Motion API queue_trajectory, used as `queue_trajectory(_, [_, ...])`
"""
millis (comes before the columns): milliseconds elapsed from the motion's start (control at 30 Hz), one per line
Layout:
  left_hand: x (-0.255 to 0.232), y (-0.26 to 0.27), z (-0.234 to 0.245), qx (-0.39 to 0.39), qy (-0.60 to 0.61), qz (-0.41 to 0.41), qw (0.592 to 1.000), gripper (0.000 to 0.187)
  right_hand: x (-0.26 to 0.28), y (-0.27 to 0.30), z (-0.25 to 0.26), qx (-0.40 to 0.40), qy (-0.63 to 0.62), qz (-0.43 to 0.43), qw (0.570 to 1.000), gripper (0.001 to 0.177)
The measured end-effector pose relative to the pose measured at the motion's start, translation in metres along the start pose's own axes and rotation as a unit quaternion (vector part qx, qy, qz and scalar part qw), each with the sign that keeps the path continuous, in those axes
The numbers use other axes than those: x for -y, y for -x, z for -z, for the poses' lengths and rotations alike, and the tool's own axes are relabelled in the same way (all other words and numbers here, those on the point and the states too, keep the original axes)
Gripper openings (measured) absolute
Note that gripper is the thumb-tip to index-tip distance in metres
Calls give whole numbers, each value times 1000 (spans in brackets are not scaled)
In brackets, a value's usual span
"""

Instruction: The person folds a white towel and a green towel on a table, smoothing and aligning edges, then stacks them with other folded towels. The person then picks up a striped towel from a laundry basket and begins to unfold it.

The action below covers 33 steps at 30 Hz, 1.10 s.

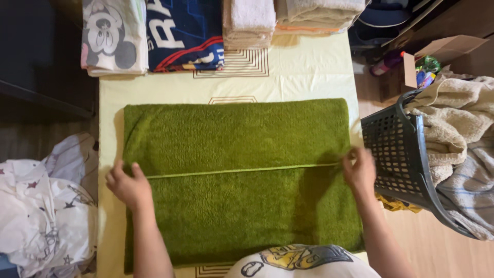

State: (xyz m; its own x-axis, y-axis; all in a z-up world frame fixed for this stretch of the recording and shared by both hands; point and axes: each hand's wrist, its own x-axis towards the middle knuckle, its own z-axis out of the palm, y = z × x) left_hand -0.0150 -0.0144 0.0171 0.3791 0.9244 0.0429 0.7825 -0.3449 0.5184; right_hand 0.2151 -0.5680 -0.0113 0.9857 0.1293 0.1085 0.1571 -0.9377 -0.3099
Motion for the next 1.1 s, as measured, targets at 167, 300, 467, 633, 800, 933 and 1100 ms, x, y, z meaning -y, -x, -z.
queue_trajectory(167, [-52, 82, -18, 266, 57, -163, 948, 44, 66, 53, -8, 498, -412, -223, 730, 65])
queue_trajectory(300, [-116, 144, -71, 293, -15, -507, 811, 72, 103, 54, -46, 428, -661, -358, 501, 89])
queue_trajectory(467, [-149, 174, -123, 306, 5, -532, 790, 78, 108, 46, -73, 316, -708, -443, 450, 79])
queue_trajectory(633, [-174, 196, -161, 248, 32, -596, 763, 68, 102, 35, -81, 280, -679, -346, 584, 61])
queue_trajectory(800, [-206, 177, -176, 241, 92, -542, 799, 44, 98, 20, -71, 205, -528, -8, 824, 26])
queue_trajectory(933, [-219, 160, -160, 274, 104, -492, 820, 35, 110, 17, -84, 136, -425, 93, 890, 22])
queue_trajectory(1100, [-232, 153, -148, 255, 127, -478, 831, 35, 106, 2, -148, 253, -170, 113, 946, 25])
